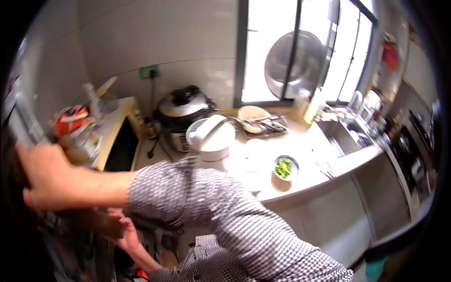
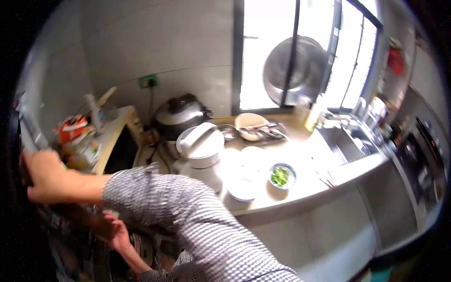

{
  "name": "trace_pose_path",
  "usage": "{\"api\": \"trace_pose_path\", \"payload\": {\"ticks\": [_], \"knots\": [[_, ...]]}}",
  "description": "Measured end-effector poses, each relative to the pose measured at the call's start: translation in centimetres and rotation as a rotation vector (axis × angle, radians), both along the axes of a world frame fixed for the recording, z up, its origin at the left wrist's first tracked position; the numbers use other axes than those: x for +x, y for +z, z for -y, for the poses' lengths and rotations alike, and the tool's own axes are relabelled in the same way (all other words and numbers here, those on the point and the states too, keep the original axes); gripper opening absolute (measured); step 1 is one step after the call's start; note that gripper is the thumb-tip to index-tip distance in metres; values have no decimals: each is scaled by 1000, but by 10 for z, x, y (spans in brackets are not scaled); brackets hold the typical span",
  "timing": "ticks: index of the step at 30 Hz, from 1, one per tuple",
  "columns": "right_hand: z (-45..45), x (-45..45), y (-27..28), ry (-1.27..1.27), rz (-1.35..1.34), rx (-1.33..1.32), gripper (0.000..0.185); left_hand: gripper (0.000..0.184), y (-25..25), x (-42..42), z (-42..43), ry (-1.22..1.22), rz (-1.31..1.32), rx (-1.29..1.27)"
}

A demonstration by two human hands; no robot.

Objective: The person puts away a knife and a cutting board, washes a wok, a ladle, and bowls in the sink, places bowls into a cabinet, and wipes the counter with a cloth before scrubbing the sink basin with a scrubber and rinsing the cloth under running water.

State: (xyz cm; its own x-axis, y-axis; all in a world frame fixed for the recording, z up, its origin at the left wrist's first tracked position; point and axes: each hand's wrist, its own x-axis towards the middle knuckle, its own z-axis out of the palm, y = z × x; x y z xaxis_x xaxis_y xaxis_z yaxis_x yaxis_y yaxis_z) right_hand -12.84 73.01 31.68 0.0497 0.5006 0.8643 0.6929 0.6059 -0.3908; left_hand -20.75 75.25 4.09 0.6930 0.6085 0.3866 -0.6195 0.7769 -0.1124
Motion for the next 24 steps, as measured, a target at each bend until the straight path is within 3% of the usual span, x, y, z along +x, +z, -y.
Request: {"api": "trace_pose_path", "payload": {"ticks": [1,3,5,6,7,8,10,13,15,17,20,24], "knots": [[-24,-1,-10,-84,43,58,71,69,-1,3,-11,-35,29,-6],[-25,3,-18,-4,-27,23,78,54,10,6,-13,59,-56,-22],[-35,5,-34,51,-142,97,78,46,-6,4,-45,81,-50,254],[-31,1,-46,105,-161,74,82,43,-37,-10,-75,118,-97,282],[-34,1,-60,156,-184,44,86,52,-76,-24,-135,173,-172,37],[-31,0,-74,174,-184,69,87,50,-45,-28,-110,179,-159,-50],[-4,5,-90,198,-202,29,69,47,18,-23,-64,135,-131,-133],[43,21,-119,168,-170,-100,39,41,72,-17,-41,120,-117,-245],[99,39,-135,160,-181,-64,31,38,101,-6,-28,99,-115,-308],[140,49,-166,106,-302,-221,34,34,115,4,-22,116,-123,-320],[199,75,-209,-37,-305,-399,36,42,98,5,-33,176,-168,-205],[285,105,-254,-320,-336,-452,31,40,89,4,-32,228,-230,-164]]}}
